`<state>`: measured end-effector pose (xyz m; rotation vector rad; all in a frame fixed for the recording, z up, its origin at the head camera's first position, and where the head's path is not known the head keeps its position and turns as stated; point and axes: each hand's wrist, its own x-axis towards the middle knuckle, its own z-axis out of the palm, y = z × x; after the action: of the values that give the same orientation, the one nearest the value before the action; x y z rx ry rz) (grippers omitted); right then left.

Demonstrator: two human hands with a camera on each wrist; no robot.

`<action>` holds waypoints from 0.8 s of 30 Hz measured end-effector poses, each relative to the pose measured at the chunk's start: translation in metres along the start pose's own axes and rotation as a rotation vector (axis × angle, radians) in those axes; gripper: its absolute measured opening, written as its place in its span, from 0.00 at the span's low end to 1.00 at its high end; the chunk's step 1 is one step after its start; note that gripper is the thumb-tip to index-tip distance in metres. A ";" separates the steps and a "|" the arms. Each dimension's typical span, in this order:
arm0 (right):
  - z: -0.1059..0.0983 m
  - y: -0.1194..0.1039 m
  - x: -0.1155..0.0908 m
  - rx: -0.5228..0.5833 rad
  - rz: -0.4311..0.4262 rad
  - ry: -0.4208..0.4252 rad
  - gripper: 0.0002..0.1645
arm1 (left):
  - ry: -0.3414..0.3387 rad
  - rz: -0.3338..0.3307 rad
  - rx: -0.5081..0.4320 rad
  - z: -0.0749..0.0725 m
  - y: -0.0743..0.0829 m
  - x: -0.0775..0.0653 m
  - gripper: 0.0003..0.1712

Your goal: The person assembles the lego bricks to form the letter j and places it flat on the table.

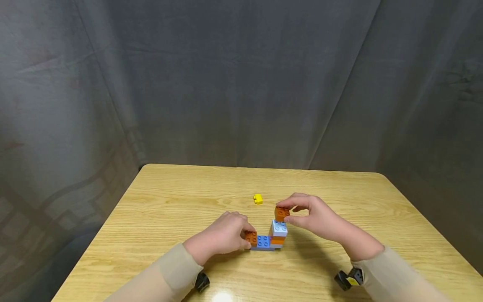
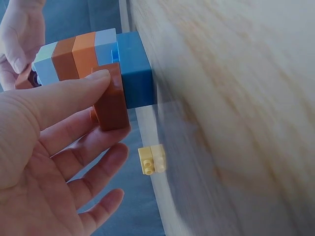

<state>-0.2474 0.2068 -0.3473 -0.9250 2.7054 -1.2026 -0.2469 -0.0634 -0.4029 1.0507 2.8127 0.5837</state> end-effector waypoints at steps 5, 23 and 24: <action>0.003 -0.002 -0.002 0.008 0.001 -0.024 0.19 | -0.003 -0.004 -0.006 -0.001 0.000 0.000 0.20; 0.007 -0.003 -0.010 0.048 0.005 -0.070 0.20 | 0.002 -0.011 -0.016 0.002 0.000 0.001 0.19; 0.007 -0.003 -0.010 0.046 0.004 -0.068 0.20 | 0.002 -0.011 -0.017 0.002 0.000 0.001 0.19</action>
<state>-0.2359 0.2059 -0.3520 -0.9366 2.6150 -1.2046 -0.2473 -0.0624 -0.4048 1.0316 2.8085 0.6070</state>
